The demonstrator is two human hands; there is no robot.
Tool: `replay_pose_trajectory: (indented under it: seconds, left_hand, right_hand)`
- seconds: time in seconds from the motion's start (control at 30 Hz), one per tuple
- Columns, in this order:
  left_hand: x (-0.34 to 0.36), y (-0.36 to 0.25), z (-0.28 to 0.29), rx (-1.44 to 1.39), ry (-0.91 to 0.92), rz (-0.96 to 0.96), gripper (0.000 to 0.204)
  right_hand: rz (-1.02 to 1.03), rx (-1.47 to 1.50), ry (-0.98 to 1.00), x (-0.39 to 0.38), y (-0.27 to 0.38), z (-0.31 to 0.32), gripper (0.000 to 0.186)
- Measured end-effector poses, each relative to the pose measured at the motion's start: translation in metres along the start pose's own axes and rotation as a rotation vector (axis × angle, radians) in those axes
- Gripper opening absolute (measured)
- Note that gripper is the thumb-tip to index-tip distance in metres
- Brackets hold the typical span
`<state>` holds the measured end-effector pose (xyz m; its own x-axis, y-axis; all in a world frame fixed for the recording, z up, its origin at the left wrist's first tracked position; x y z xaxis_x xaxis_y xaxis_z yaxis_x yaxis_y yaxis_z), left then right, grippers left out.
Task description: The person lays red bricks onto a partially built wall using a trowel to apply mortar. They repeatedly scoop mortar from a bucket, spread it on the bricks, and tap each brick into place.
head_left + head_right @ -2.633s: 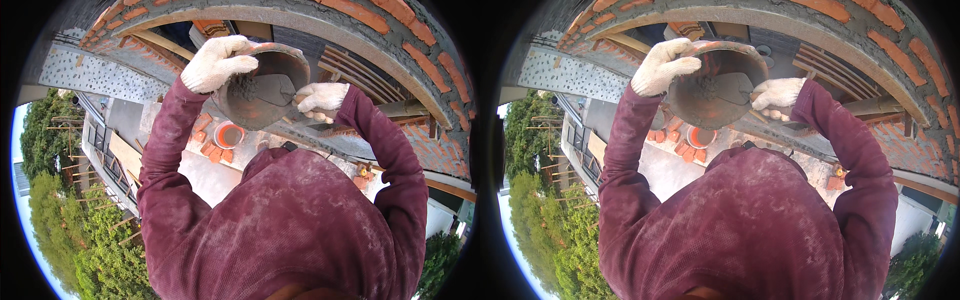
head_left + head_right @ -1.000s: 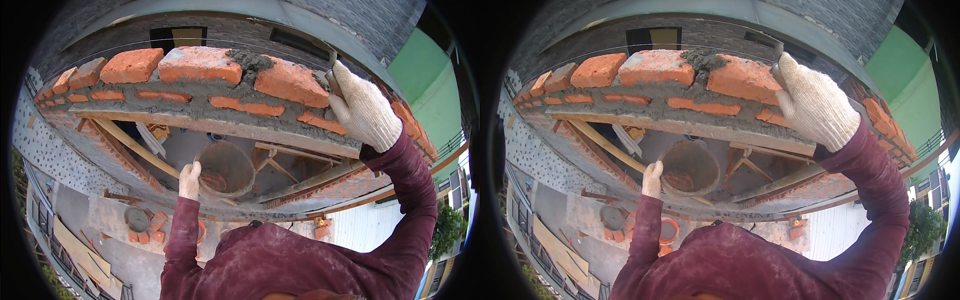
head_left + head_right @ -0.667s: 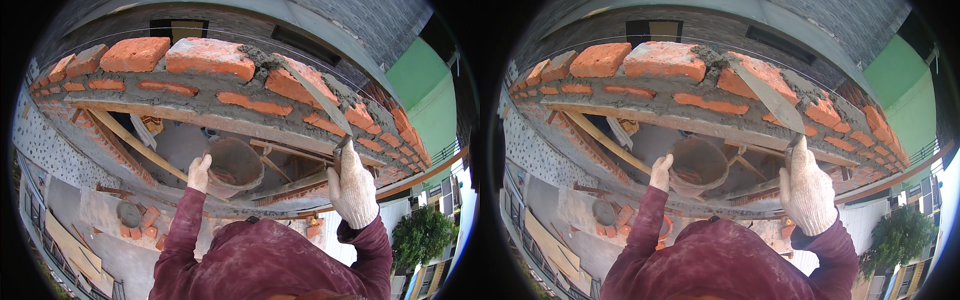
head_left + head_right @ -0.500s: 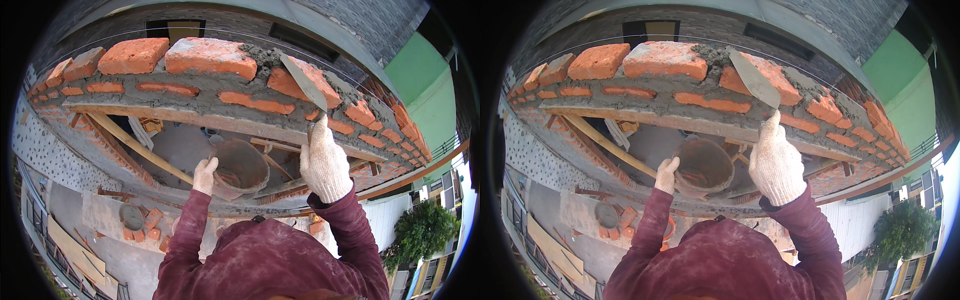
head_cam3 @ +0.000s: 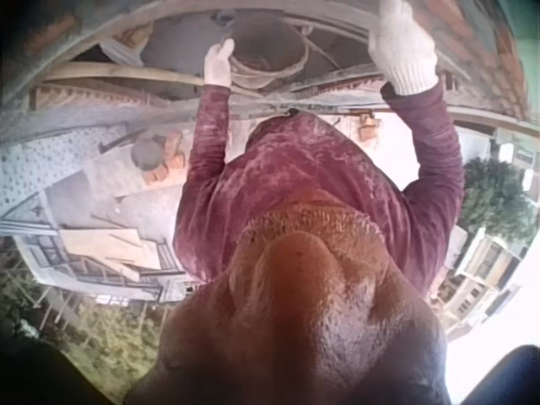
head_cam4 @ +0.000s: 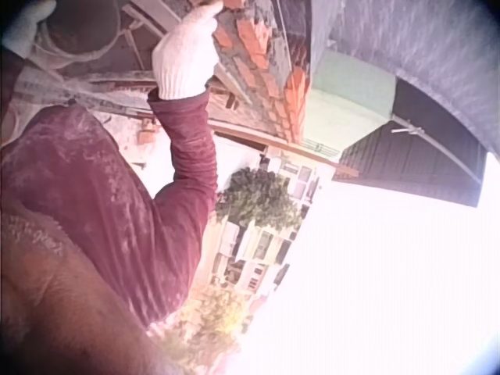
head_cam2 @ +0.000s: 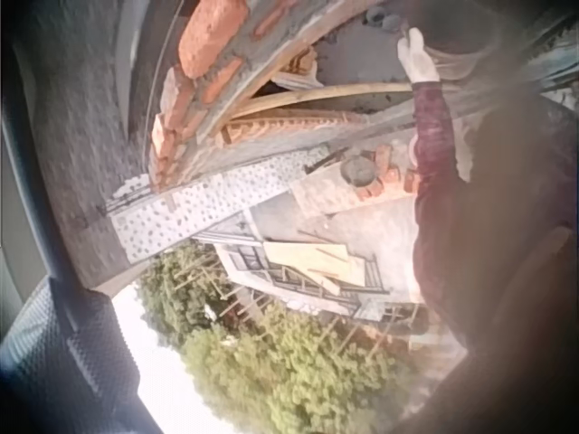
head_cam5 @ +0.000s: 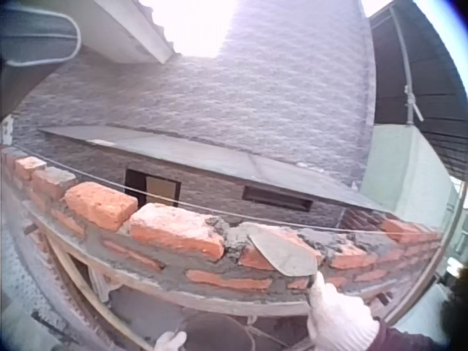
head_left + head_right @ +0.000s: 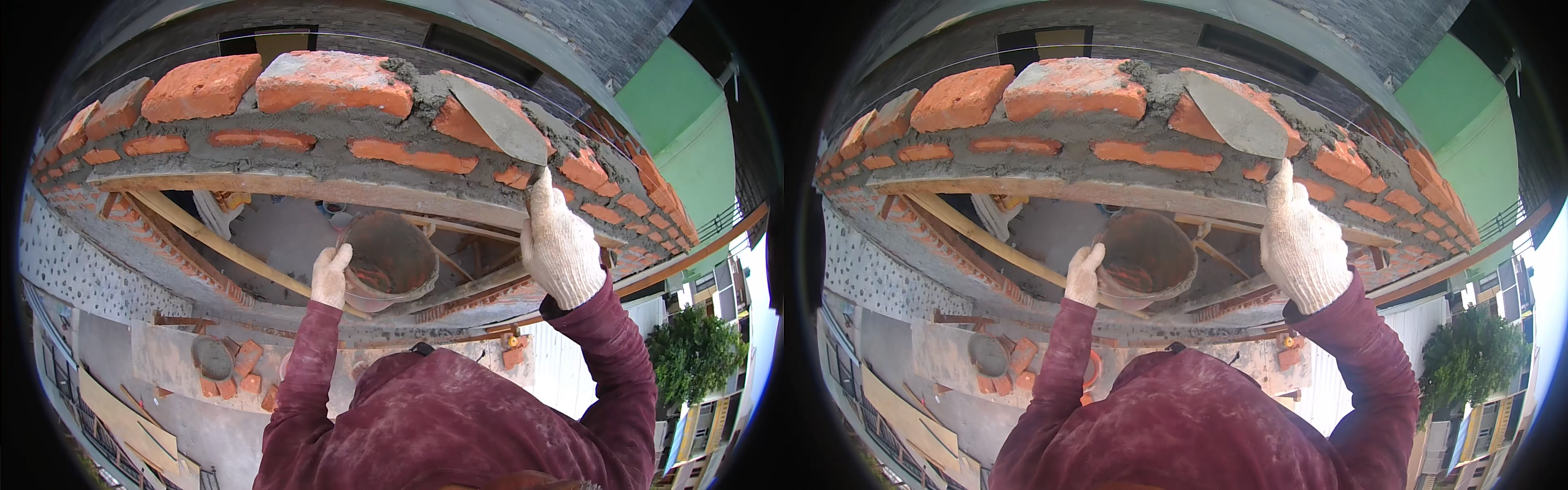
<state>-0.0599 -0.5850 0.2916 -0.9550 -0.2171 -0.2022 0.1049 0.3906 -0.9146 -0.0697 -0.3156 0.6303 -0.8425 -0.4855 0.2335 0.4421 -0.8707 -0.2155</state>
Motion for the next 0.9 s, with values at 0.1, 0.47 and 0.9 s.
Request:
replay_pose_trajectory:
  seconds: [0.1, 0.47, 0.9]
  left_hand:
    - [-0.001, -0.010, 0.000, 0.027, 0.004, -0.020, 0.039]
    - [-0.013, 0.002, -0.005, 0.063, 0.026, 0.018, 0.035]
    - [-0.029, -0.001, -0.003, -0.162, -0.161, -0.056, 0.029]
  right_hand:
    - [0.011, -0.020, -0.045, -0.019, -0.012, 0.022, 0.074]
    - [0.141, -0.076, -0.064, 0.049, 0.023, 0.016, 0.071]
    - [0.205, 0.196, -0.155, -0.018, -0.061, -0.002, 0.069]
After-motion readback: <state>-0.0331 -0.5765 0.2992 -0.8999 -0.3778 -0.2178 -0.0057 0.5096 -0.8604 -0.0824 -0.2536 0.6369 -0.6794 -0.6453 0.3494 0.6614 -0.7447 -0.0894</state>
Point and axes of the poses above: each hand's wrist, its own x-axis towards the middle knuckle, its own z-axis out of the back of the hand, y = z × x, the point moved 6 cm from there along x, towards the middle knuckle, and after that the axes turned 8 degrees about y, right-handed, at the moved point
